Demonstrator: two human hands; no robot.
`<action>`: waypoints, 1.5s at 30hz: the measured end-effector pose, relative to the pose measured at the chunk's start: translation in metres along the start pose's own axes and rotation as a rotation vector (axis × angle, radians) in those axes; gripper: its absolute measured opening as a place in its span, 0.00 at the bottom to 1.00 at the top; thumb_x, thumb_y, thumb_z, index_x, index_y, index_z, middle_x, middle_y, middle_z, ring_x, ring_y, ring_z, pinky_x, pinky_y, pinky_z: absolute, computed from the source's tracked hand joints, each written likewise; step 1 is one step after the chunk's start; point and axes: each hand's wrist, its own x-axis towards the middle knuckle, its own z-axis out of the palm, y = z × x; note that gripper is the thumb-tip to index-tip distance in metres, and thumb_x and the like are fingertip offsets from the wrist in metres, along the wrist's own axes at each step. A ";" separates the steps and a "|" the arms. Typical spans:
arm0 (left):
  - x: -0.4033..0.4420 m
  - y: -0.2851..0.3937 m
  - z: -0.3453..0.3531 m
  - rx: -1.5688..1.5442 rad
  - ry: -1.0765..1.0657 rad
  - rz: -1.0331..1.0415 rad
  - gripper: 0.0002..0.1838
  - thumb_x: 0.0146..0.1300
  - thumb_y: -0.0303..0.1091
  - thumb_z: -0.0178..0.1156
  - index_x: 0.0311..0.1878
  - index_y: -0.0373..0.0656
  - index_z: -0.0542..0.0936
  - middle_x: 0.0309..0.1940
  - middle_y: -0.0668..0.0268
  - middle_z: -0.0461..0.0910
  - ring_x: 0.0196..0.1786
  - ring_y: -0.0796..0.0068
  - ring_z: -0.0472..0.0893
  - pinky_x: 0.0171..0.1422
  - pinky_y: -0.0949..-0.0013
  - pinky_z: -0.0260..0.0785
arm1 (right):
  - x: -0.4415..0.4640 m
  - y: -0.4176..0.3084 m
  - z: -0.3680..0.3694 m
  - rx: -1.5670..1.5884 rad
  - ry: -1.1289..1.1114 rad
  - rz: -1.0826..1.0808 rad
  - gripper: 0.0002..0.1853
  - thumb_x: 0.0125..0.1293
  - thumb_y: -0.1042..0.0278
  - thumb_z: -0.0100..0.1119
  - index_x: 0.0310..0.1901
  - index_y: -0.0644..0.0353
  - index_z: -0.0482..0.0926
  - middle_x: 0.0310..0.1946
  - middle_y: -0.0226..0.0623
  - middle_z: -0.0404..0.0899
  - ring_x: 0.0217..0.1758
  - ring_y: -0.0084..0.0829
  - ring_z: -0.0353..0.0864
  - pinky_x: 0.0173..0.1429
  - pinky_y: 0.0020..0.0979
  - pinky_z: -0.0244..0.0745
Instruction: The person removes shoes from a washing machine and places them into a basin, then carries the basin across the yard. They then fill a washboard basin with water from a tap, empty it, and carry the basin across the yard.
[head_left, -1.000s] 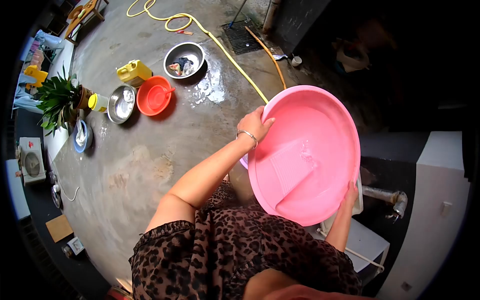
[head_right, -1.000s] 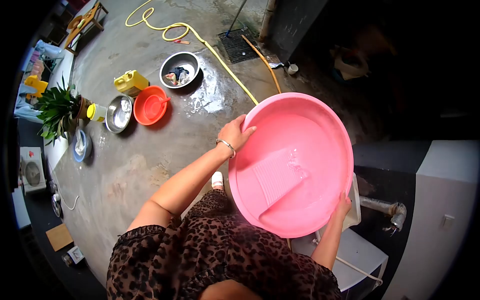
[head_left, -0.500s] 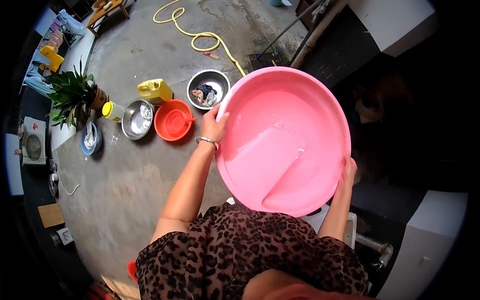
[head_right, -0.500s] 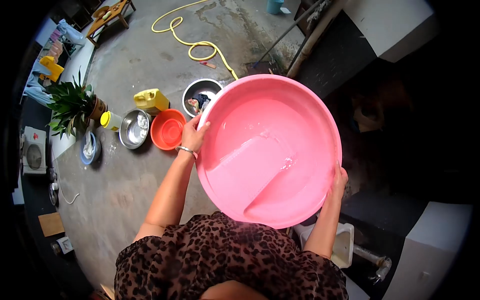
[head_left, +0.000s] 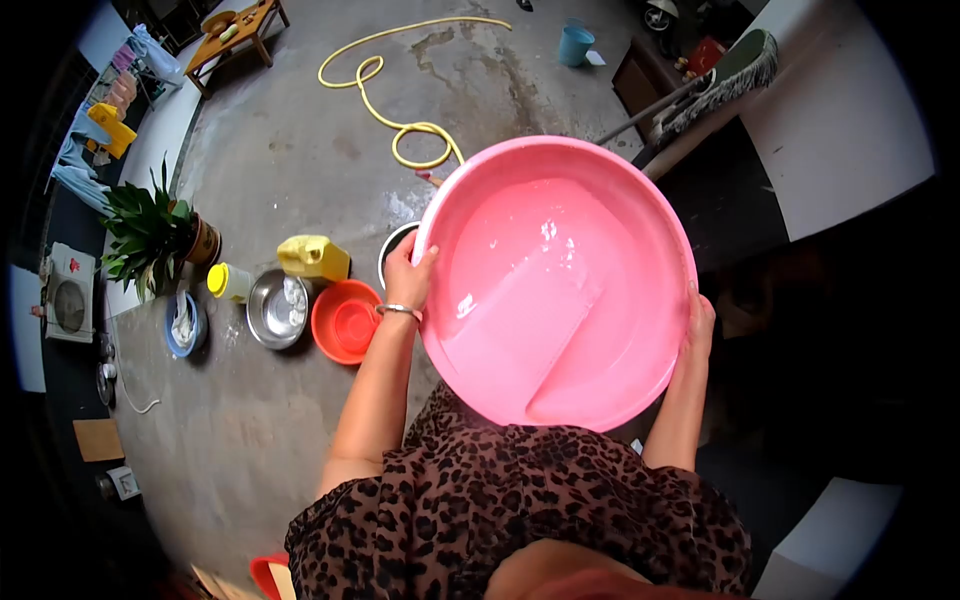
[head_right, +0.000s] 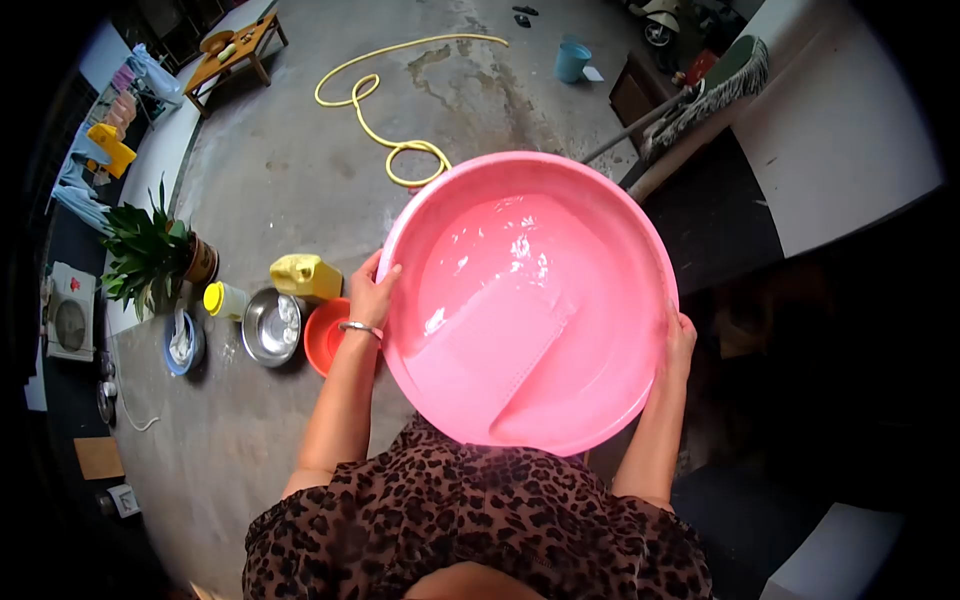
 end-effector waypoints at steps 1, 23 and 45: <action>0.033 -0.005 0.009 0.025 0.018 0.017 0.20 0.53 0.29 0.59 0.50 0.35 0.73 0.39 0.60 0.79 0.40 0.74 0.77 0.46 0.73 0.67 | 0.025 -0.006 0.019 0.013 0.008 -0.019 0.18 0.58 0.57 0.59 0.18 0.57 0.69 0.17 0.20 0.64 0.20 0.14 0.59 0.24 0.19 0.56; 0.346 0.059 0.134 -0.184 0.127 -0.054 0.18 0.54 0.28 0.57 0.49 0.32 0.74 0.37 0.60 0.79 0.37 0.77 0.77 0.43 0.73 0.68 | 0.331 -0.140 0.237 0.125 -0.249 0.001 0.15 0.58 0.57 0.59 0.25 0.60 0.71 0.23 0.26 0.72 0.24 0.16 0.68 0.30 0.20 0.65; 0.826 0.119 0.134 -0.084 0.035 -0.069 0.17 0.55 0.26 0.57 0.48 0.30 0.73 0.37 0.59 0.79 0.37 0.75 0.78 0.42 0.74 0.69 | 0.574 -0.242 0.605 0.153 -0.271 0.073 0.10 0.55 0.66 0.56 0.30 0.67 0.75 0.27 0.35 0.77 0.27 0.24 0.76 0.31 0.23 0.71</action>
